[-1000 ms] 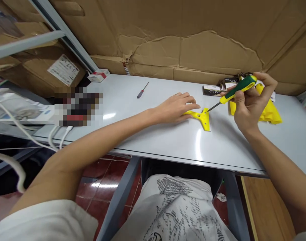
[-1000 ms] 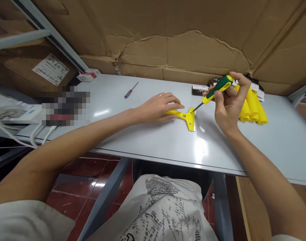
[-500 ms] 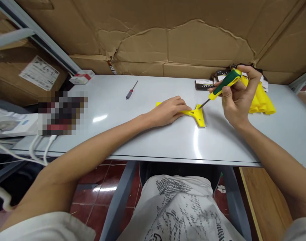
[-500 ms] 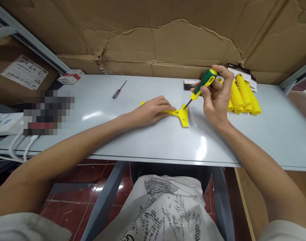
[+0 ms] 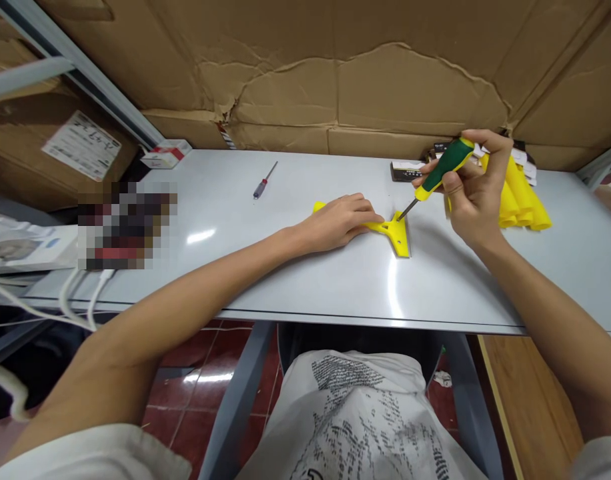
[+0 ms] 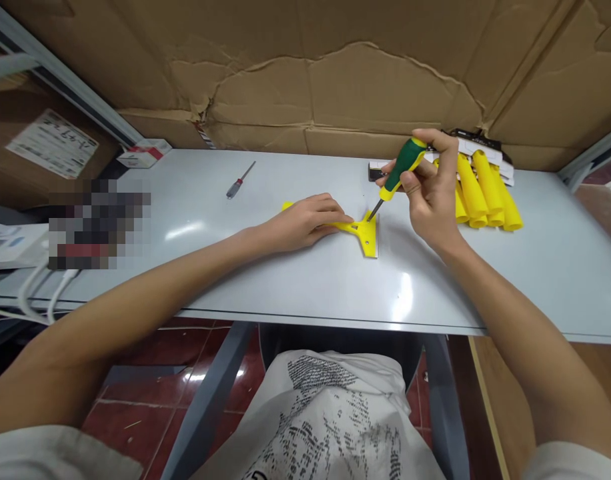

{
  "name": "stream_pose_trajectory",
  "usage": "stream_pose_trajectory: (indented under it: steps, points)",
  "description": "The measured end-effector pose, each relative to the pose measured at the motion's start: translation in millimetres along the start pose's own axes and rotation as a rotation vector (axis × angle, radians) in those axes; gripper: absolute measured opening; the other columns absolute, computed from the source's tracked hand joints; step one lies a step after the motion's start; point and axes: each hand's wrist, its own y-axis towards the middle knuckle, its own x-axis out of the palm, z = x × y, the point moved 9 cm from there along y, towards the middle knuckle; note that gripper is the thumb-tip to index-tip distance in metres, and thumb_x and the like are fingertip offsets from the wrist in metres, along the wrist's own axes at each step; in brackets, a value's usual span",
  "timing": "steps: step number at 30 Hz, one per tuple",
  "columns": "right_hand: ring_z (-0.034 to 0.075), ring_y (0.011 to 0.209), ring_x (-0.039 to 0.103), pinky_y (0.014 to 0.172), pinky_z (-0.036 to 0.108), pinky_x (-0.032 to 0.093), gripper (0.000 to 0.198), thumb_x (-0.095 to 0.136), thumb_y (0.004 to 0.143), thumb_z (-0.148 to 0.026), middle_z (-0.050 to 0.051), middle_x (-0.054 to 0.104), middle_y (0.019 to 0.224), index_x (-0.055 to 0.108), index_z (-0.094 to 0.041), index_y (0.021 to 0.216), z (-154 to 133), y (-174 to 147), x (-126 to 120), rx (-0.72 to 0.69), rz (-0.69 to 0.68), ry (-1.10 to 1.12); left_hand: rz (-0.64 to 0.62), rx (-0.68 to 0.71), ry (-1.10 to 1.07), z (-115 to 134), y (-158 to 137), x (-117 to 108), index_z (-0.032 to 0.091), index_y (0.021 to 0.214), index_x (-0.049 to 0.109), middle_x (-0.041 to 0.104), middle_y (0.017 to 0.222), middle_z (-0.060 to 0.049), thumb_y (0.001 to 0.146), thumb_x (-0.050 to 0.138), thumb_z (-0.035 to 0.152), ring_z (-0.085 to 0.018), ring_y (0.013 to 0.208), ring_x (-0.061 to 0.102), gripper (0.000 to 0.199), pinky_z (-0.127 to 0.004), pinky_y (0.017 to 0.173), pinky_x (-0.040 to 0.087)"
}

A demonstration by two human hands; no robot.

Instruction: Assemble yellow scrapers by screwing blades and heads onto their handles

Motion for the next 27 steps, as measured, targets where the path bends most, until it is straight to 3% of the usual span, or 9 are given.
stream_pose_trajectory:
  steps: [5, 8, 13, 17, 20, 23, 27]
  points:
    - [0.033, 0.104, 0.086, 0.097, 0.071, 0.072, 0.072, 0.096, 0.079, -0.069, 0.000, 0.081, 0.135, 0.047, -0.043, 0.124, 11.8, 18.3, -0.3, 0.133, -0.109, 0.049, 0.006, 0.015, -0.016, -1.0, 0.2, -1.6, 0.023, 0.140, 0.077, 0.079, 0.122, -0.014, 0.115, 0.052, 0.024, -0.026, 0.112, 0.066, 0.036, -0.043, 0.099, 0.059]
    - [0.033, 0.095, 0.084, 0.093, 0.071, 0.071, 0.077, 0.102, 0.071, -0.064, -0.002, 0.083, 0.117, 0.045, -0.042, 0.119, 11.0, 25.5, -1.5, 0.151, -0.148, 0.027, 0.010, 0.002, 0.008, 0.3, -0.5, -1.5, 0.023, 0.141, 0.077, 0.079, 0.121, -0.013, 0.116, 0.051, 0.026, -0.026, 0.114, 0.066, 0.037, -0.042, 0.099, 0.059]
    - [0.024, 0.075, 0.065, 0.066, 0.049, 0.066, 0.078, 0.107, 0.063, -0.068, -0.003, 0.066, 0.091, 0.053, -0.041, 0.112, -11.3, 25.0, -6.3, 0.005, 0.024, -0.250, 0.051, 0.000, 0.122, 14.2, -1.5, 0.7, 0.020, 0.140, 0.077, 0.078, 0.116, -0.014, 0.114, 0.051, 0.022, -0.027, 0.110, 0.066, 0.037, -0.041, 0.093, 0.058]
    - [0.015, 0.060, 0.044, 0.053, 0.035, 0.050, 0.064, 0.093, 0.077, -0.082, -0.003, 0.051, 0.080, 0.062, -0.038, 0.111, -26.6, 16.7, -1.7, -0.181, 0.162, -0.469, 0.054, -0.004, 0.193, 22.0, -2.3, 3.0, 0.021, 0.140, 0.075, 0.078, 0.115, -0.013, 0.116, 0.048, 0.021, -0.026, 0.109, 0.066, 0.037, -0.040, 0.092, 0.057]
    - [0.017, 0.068, 0.055, 0.062, 0.038, 0.059, 0.057, 0.074, 0.092, -0.087, -0.001, 0.062, 0.094, 0.067, -0.044, 0.129, -21.0, 13.6, 0.0, -0.176, 0.128, -0.444, 0.060, 0.019, 0.219, 22.5, -4.0, 2.7, 0.021, 0.142, 0.074, 0.078, 0.116, -0.013, 0.117, 0.050, 0.022, -0.025, 0.108, 0.066, 0.036, -0.039, 0.091, 0.057]
    - [0.027, 0.096, 0.074, 0.076, 0.051, 0.071, 0.062, 0.074, 0.094, -0.082, 0.001, 0.072, 0.121, 0.059, -0.056, 0.148, -8.4, 10.8, 4.9, -0.032, -0.022, -0.252, 0.066, 0.042, 0.233, 20.1, -5.4, 2.3, 0.020, 0.143, 0.075, 0.079, 0.117, -0.013, 0.116, 0.052, 0.021, -0.025, 0.108, 0.066, 0.035, -0.039, 0.091, 0.057]
    - [0.030, 0.102, 0.079, 0.081, 0.057, 0.075, 0.071, 0.085, 0.092, -0.070, 0.000, 0.076, 0.115, 0.050, -0.061, 0.153, -10.7, 3.3, 5.9, 0.034, -0.040, -0.144, 0.051, 0.038, 0.229, 16.8, -5.4, 2.3, 0.021, 0.143, 0.075, 0.080, 0.120, -0.014, 0.116, 0.052, 0.020, -0.025, 0.109, 0.067, 0.036, -0.039, 0.090, 0.056]
